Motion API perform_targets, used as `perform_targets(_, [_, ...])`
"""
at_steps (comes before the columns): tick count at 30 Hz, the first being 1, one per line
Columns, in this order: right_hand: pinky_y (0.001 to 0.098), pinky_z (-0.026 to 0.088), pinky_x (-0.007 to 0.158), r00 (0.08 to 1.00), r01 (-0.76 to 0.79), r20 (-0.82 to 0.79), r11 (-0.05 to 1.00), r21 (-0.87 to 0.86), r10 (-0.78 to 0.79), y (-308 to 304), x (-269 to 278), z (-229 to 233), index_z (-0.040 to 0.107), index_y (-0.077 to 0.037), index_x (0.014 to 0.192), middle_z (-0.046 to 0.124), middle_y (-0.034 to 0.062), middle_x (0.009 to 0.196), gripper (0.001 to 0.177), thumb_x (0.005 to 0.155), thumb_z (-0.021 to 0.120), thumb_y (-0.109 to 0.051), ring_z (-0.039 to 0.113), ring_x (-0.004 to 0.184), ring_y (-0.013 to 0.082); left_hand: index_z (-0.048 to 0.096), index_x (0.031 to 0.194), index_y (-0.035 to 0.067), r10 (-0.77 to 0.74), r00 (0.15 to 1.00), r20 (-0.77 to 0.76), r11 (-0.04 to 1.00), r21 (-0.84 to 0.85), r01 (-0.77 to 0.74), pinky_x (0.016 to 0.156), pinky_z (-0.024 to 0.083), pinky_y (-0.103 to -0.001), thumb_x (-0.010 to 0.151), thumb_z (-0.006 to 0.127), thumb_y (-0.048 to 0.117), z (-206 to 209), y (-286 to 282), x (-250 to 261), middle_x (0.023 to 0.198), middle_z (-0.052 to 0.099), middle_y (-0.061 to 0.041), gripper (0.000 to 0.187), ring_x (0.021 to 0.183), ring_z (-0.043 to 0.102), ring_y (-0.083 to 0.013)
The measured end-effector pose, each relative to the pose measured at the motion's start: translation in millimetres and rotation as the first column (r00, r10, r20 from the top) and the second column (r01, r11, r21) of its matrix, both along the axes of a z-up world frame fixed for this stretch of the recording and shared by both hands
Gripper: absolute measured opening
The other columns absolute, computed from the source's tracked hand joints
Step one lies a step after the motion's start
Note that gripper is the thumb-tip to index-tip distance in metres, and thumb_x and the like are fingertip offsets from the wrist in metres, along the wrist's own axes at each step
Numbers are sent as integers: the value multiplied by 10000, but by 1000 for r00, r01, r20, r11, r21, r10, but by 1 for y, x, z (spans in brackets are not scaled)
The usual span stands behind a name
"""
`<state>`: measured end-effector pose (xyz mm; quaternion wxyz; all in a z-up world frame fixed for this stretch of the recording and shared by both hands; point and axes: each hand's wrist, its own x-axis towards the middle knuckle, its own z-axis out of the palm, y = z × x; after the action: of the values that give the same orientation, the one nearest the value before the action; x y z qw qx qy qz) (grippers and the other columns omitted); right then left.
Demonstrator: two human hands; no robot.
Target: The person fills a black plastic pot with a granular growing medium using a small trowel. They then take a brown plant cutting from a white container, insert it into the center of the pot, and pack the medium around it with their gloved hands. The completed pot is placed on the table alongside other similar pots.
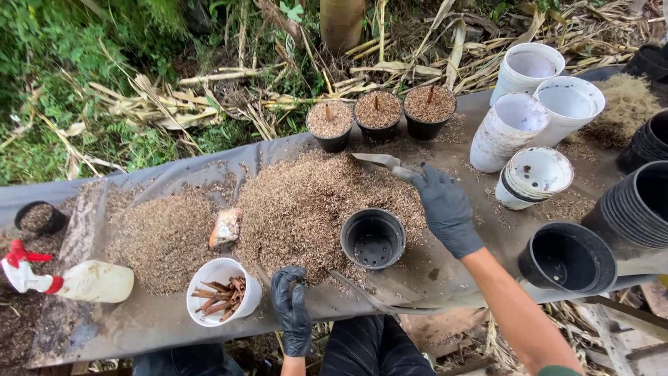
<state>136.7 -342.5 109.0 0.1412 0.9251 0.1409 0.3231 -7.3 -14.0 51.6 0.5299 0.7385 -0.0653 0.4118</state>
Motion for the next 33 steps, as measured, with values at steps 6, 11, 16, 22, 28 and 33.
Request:
perform_targets(6, [359, 493, 616, 999, 1, 40, 1000, 19, -1, 19, 15, 28, 580, -183, 1191, 575, 30, 1044, 249, 951, 612, -128, 567, 790, 233, 640, 1033, 83, -91, 993, -81, 996, -15, 90, 859, 597, -340, 1051, 405, 236, -41, 12, 1, 993, 677, -62, 281, 949, 674, -201])
perform_targets(11, [353, 476, 607, 996, 19, 88, 999, -44, -15, 23, 34, 19, 601, -213, 1201, 586, 18, 1014, 295, 921, 632, -124, 561, 794, 219, 651, 1012, 84, -111, 987, -113, 993, -47, 107, 898, 572, -359, 1058, 411, 315, -20, 8, -2, 950, 677, -58, 337, 916, 676, -205])
perform_targets(16, [338, 456, 596, 995, -77, 65, 997, 30, 75, 22, 35, 11, 600, -251, 1338, 571, 5, 875, 414, 950, 656, -116, 530, 729, 199, 667, 1009, 78, -102, 984, -146, 993, -79, 91, 856, 587, -341, 1057, 406, 331, -23, 9, -2, 978, 679, -66, 367, 948, 665, -207])
perform_targets(22, [487, 514, 725, 905, -211, -293, 924, 319, 308, -8, 8, 1, 545, -155, 1345, 623, 135, 1157, 536, 857, 463, 50, 589, 863, 373, 644, 946, 144, -19, 1000, -4, 999, 38, 19, 1328, -12, -623, 1070, 347, 439, -16, 8, 5, 877, 686, 14, 436, 873, 707, -197])
perform_targets(28, [514, 552, 786, 885, -41, -418, 928, 371, 206, -22, 24, -21, 562, -157, 1379, 640, 154, 1177, 633, 811, 481, 111, 607, 956, 361, 606, 991, 98, -24, 999, -21, 999, 30, 25, 1329, -9, -608, 1064, 359, 356, 3, 3, 7, 913, 668, -35, 364, 889, 695, -237])
perform_targets(33, [525, 441, 1104, 710, -101, -399, 645, 758, 580, 4, 2, 7, 474, -35, 1509, 526, 301, 1458, 538, 980, 553, -82, 522, 1304, 470, 628, 1280, 135, -78, 986, -145, 994, 67, 88, 1165, 313, -482, 1005, 516, 338, 36, 3, 49, 1192, 649, -80, 360, 1212, 588, -226])
